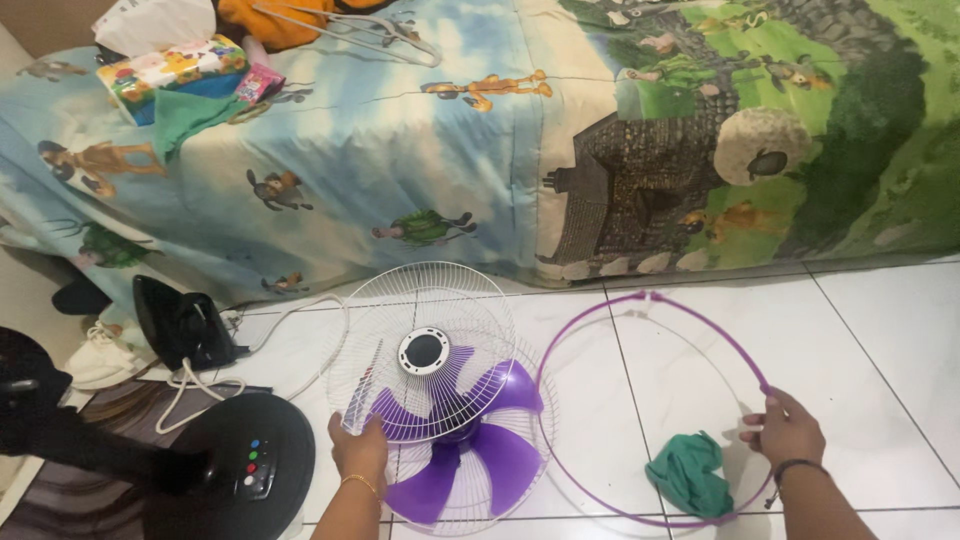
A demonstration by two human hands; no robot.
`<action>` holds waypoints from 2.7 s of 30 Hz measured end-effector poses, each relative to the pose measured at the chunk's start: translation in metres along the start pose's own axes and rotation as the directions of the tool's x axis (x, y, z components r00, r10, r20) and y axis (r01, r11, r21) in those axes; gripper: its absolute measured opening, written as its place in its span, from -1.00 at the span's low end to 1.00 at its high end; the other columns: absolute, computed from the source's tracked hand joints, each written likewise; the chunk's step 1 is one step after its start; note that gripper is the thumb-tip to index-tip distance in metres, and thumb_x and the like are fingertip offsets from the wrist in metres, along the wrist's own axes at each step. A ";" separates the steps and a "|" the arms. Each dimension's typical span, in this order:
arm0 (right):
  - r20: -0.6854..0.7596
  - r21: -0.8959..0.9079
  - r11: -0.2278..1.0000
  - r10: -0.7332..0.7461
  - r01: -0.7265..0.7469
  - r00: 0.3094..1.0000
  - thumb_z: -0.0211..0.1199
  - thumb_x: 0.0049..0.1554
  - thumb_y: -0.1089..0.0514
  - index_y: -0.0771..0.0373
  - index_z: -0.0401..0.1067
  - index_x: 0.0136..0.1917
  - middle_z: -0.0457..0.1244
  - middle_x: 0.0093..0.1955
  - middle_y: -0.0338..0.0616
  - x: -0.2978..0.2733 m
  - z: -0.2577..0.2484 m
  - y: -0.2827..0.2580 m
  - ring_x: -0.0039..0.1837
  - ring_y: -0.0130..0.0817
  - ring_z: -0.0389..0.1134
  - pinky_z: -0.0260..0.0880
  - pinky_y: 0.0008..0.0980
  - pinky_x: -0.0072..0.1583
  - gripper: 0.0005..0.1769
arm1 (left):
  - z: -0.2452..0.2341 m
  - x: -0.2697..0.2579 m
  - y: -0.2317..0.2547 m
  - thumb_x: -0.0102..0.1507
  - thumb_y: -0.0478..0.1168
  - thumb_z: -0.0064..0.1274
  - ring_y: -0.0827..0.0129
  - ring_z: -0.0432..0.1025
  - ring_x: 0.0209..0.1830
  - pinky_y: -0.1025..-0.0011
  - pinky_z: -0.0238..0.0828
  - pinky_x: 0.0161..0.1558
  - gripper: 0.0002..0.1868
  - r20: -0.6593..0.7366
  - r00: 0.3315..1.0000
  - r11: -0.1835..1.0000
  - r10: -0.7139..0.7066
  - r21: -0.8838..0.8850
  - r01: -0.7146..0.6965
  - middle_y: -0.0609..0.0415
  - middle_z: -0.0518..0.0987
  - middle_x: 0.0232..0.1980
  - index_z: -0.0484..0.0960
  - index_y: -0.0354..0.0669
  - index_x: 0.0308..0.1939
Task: The person assembles a small electric fan by attaching the front grille, inserting the purple fan blade, and securing the rear grille. They use a green cloth to wipe the fan components during the process.
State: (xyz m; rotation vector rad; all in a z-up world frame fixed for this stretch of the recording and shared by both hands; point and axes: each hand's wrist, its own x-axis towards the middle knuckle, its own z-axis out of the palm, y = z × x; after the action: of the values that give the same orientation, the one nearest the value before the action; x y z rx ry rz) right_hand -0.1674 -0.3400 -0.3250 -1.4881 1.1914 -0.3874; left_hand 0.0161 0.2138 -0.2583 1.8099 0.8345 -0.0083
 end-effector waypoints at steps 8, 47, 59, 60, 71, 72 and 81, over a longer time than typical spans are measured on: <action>-0.036 -0.142 0.990 -0.012 0.007 0.999 -0.14 0.43 0.12 0.18 0.31 0.50 0.41 -0.02 0.07 0.016 0.005 0.034 -0.12 -0.17 0.45 0.51 -0.22 -0.10 -0.56 | 0.009 0.005 -0.017 0.31 -0.25 0.11 -0.07 0.50 0.13 0.13 0.50 0.11 0.00 0.223 0.931 0.920 -0.287 -0.207 0.333 -0.26 0.46 0.25 -0.26 0.02 0.64; 0.512 0.152 0.985 -0.146 0.078 0.846 0.12 0.23 -0.20 0.07 0.19 0.49 0.24 0.37 -0.13 -0.105 0.144 -0.115 0.34 -0.21 0.30 0.37 -0.16 0.23 -0.35 | 0.004 -0.054 0.008 0.31 -0.53 -0.23 0.00 0.55 -0.04 0.16 0.62 -0.10 -0.37 0.514 0.847 0.899 -0.135 -0.296 0.323 -0.27 0.48 0.29 0.17 0.12 0.39; 0.059 0.252 0.967 -0.043 0.027 0.997 -0.08 0.37 0.21 0.17 0.32 0.29 0.36 -0.05 0.18 -0.019 0.018 -0.038 -0.15 -0.08 0.44 0.46 -0.23 -0.18 -0.73 | 0.077 -0.135 0.039 0.31 -0.13 0.05 0.21 0.57 0.10 0.29 0.54 0.08 -0.36 0.819 0.574 0.988 -0.011 -0.080 0.133 -0.04 0.53 0.31 0.22 0.22 0.47; 0.004 0.235 0.972 -0.033 0.031 0.999 -0.08 0.37 0.23 0.20 0.32 0.29 0.37 -0.04 0.20 -0.018 0.011 -0.033 -0.14 -0.07 0.45 0.48 -0.23 -0.17 -0.74 | 0.080 -0.136 0.038 0.32 -0.12 0.04 0.23 0.58 0.10 0.30 0.54 0.09 -0.36 0.815 0.580 0.994 -0.011 -0.053 0.093 -0.02 0.53 0.31 0.23 0.20 0.48; -0.093 0.258 0.961 0.131 -0.104 0.987 -0.09 0.35 0.29 0.25 0.28 0.30 0.35 -0.01 0.22 -0.012 0.027 0.026 -0.13 0.02 0.45 0.50 -0.13 -0.18 -0.72 | 0.073 -0.039 -0.034 0.26 -0.33 0.03 0.14 0.56 0.02 0.28 0.45 0.05 -0.56 0.211 0.901 0.926 0.378 -0.095 -0.367 -0.13 0.64 0.11 0.53 -0.04 0.24; -0.098 0.276 0.955 0.137 -0.105 0.986 -0.06 0.32 0.31 0.25 0.29 0.31 0.36 0.00 0.26 -0.010 0.030 0.033 -0.12 0.03 0.45 0.50 -0.12 -0.15 -0.70 | 0.063 -0.029 -0.039 0.23 -0.35 0.02 0.20 0.55 0.08 0.29 0.45 0.13 -0.55 0.107 0.886 0.891 0.452 0.000 -0.455 -0.04 0.63 0.14 0.53 -0.01 0.22; -0.253 -0.549 0.835 -0.177 0.009 0.951 0.23 0.11 0.14 0.28 0.38 0.41 0.35 0.22 0.33 -0.001 0.025 0.057 0.27 0.23 0.38 0.37 0.00 0.31 -0.41 | -0.004 0.007 -0.069 0.20 -0.19 0.13 -0.02 0.44 0.24 0.14 0.38 0.28 -0.50 -0.023 0.991 0.892 0.129 0.439 -0.106 -0.15 0.52 0.20 0.57 0.17 0.25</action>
State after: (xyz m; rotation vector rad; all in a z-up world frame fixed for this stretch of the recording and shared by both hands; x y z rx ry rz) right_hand -0.1746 -0.3173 -0.3824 -2.0411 1.5570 -0.3615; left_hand -0.0175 0.2317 -0.3164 2.2923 0.8008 -0.0776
